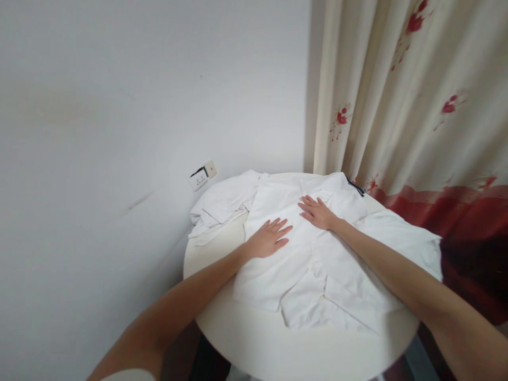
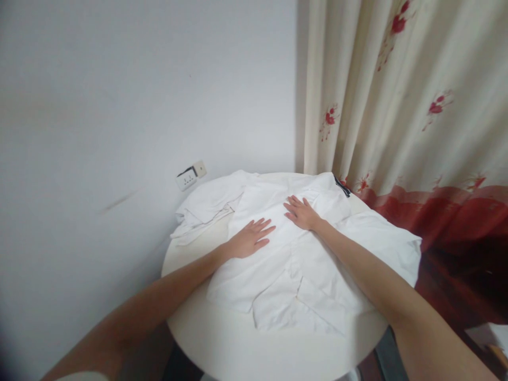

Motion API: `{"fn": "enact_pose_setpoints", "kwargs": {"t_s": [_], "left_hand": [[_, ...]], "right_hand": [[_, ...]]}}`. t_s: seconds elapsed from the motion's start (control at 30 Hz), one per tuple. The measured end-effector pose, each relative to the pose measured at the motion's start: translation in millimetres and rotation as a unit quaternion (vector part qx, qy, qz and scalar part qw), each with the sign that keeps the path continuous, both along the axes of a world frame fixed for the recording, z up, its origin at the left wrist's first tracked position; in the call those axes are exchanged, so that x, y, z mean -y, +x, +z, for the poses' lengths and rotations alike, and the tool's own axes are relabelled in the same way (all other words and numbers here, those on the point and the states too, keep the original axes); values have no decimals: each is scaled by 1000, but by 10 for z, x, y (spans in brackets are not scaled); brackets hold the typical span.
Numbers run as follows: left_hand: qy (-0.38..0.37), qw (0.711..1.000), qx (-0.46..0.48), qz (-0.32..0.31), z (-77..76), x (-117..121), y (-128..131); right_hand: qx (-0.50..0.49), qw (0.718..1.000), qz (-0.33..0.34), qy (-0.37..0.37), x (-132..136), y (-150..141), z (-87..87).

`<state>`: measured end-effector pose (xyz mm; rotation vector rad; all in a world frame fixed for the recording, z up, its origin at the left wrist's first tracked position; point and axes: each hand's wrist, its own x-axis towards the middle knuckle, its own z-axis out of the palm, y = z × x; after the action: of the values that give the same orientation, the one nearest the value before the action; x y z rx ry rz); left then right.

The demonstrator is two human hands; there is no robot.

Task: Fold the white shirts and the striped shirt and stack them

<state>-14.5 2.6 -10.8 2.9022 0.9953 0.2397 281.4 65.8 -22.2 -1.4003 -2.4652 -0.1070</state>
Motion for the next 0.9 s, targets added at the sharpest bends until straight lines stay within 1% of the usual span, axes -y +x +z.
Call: {"fn": "enact_pose_setpoints", "kwargs": {"t_s": [0.1,0.2,0.37,0.47,0.57,0.63,0.7,0.77,0.83,0.9], "left_hand": [[-3,1000,-8,-22,67,201,-121],[-12,999,-7,-36,124,460,-264],[-32,999,1,-36,143,866,-533],[-37,999,-1,-31,149,1041,-665],[-49,998,-9,-31,191,1156,-742],[-78,996,-18,-40,259,1168,-753],[-117,992,-12,-34,350,1095,-730],[-129,991,24,11,430,923,-681],[-88,991,63,81,450,677,-629],[-36,987,55,144,386,423,-599]], "right_hand": [[3,1000,1,1,1,0,-3],[7,1000,2,6,8,0,0],[10,1000,0,5,21,2,9],[10,1000,1,5,30,2,15],[11,1000,1,6,32,2,13],[13,1000,0,4,26,3,6],[14,1000,-1,4,14,5,-5],[12,1000,-2,2,3,8,-16],[10,1000,-1,-2,-4,9,-21],[10,1000,-3,-6,-5,7,-18]]}}
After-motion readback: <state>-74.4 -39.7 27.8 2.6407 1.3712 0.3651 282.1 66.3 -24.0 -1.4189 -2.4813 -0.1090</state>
